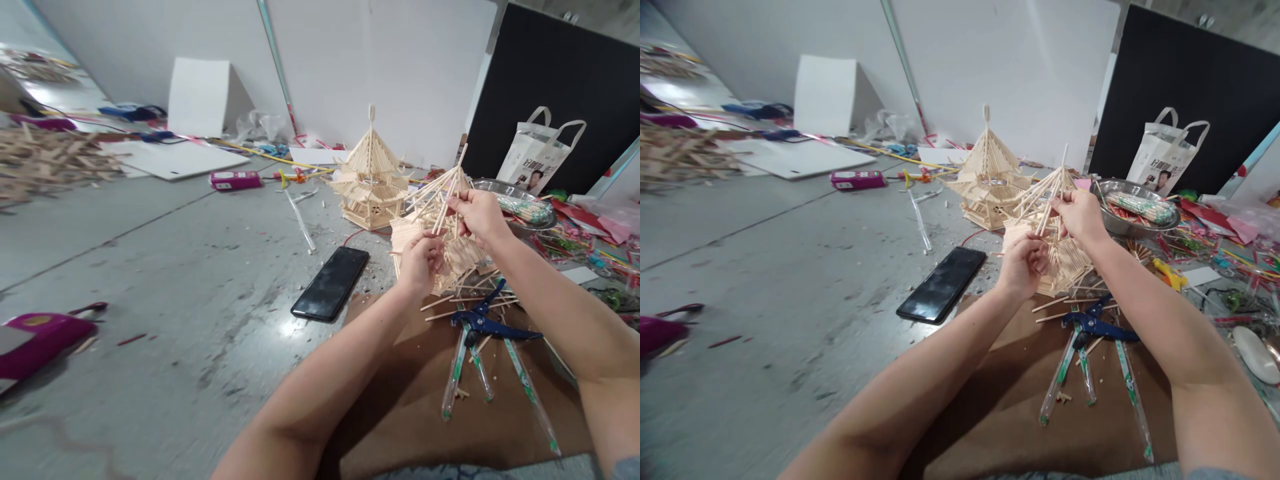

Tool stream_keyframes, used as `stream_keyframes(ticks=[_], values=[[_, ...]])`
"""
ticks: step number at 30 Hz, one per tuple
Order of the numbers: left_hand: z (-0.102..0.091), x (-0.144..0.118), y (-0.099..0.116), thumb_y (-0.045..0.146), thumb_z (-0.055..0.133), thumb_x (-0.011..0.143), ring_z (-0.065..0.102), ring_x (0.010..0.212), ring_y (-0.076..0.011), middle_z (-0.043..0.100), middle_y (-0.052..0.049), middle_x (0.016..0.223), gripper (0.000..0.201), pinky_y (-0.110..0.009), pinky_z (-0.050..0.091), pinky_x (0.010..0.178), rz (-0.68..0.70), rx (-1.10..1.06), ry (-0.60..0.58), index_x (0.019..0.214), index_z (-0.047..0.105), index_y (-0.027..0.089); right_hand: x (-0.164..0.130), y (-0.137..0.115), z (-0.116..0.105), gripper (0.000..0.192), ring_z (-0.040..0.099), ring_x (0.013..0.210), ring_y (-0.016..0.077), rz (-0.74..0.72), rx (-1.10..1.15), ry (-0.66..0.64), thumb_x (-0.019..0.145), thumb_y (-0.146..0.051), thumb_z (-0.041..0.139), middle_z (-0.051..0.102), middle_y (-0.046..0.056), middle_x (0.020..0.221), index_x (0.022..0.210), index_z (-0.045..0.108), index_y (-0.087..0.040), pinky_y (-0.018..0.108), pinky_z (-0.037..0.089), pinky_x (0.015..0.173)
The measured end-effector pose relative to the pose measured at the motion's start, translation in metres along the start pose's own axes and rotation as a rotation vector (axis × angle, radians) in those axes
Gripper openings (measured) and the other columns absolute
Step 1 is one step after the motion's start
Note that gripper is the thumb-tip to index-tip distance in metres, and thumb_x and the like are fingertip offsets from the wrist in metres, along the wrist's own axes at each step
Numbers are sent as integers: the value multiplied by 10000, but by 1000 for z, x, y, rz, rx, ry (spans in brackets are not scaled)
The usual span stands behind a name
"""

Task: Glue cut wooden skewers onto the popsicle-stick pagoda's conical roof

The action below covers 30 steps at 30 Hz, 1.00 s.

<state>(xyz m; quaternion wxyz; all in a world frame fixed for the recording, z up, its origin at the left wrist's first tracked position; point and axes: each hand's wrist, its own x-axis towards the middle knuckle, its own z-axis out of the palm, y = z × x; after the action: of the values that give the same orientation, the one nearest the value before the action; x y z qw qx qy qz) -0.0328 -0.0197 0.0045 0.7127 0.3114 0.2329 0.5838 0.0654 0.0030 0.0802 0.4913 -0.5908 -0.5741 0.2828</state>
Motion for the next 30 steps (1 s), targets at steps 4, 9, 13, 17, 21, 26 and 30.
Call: stream_keyframes(ticks=[4,9,13,17,21,26,30], values=[[1,-1,-1,245,587,616,287,298,-21,410,87,428,172,-180,181,342,0,6,-29,759,561,154,1,2,-1,199,403,262,37,-32,-15,-5,739,-305,602,612,5,600,648,531,-142,189,239,257],[4,-4,2,332,682,609,276,294,-10,363,100,398,275,-169,173,334,56,43,-52,621,463,165,0,2,-2,218,396,266,29,-52,-29,-14,741,-331,600,618,8,610,658,537,-139,187,257,265],[3,-2,1,331,684,629,292,291,-11,380,93,414,308,-167,172,323,88,40,-58,593,425,167,1,3,-2,245,399,270,29,-68,-33,-21,740,-361,599,618,16,608,663,544,-135,186,257,268],[3,-1,1,332,679,639,298,289,-9,387,90,421,295,-165,185,320,77,45,-46,600,441,162,3,7,-3,294,406,273,27,-77,-53,-26,728,-423,602,620,17,611,678,550,-138,181,257,265],[6,-2,4,342,684,630,289,287,-11,374,96,397,291,-163,189,321,50,61,-20,616,454,163,5,10,-5,362,439,285,42,-118,-96,-36,704,-498,594,623,25,612,671,559,-140,187,291,280],[7,-3,6,380,685,621,278,294,-10,356,99,393,316,-162,182,323,40,79,12,612,450,168,-5,3,-15,422,487,327,65,-144,-181,2,695,-557,571,632,46,626,672,595,-136,197,330,317],[6,-3,4,350,674,642,288,299,-11,383,90,416,288,-171,190,324,59,70,-14,617,454,166,-22,3,-53,413,501,389,47,-207,-232,159,758,-537,506,667,85,753,766,617,-140,196,384,403]])
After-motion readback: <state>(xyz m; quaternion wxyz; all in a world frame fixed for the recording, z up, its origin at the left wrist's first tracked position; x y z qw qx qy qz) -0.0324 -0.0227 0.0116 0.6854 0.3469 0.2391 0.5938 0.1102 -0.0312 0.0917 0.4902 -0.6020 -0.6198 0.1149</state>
